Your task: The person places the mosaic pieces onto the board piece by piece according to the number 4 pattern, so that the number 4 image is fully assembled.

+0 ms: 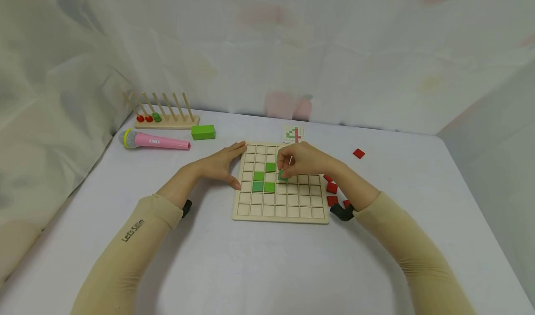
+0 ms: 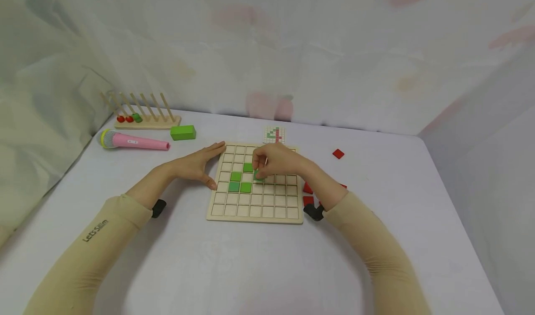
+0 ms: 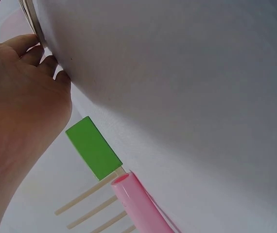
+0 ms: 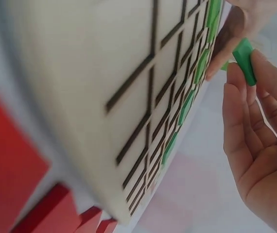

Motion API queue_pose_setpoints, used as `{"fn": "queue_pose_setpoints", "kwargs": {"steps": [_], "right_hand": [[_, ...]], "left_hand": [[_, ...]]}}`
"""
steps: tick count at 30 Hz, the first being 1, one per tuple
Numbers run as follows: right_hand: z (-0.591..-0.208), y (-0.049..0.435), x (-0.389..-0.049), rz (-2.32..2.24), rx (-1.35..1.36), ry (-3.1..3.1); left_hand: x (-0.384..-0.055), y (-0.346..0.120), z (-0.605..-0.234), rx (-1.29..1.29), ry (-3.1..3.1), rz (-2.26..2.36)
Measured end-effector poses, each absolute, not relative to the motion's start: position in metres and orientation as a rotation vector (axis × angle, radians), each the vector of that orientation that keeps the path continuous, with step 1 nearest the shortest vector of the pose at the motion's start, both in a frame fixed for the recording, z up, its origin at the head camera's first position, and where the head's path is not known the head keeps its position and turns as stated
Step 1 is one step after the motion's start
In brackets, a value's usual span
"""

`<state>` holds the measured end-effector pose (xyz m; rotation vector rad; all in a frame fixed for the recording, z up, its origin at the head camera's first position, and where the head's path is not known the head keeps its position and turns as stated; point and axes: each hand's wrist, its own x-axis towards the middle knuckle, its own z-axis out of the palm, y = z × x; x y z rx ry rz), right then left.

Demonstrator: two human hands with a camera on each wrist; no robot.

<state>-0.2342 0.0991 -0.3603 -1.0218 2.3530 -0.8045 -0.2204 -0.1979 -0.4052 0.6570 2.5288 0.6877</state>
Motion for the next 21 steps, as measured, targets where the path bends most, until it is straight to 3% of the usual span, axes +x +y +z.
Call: {"fn": "queue_pose_setpoints", "kwargs": {"steps": [21], "right_hand": [[-0.371,0.084,-0.235,-0.68,-0.965,2.227]], "left_hand": [[-0.22,-0.197,-0.405,0.647,2.531,0.698]]}}
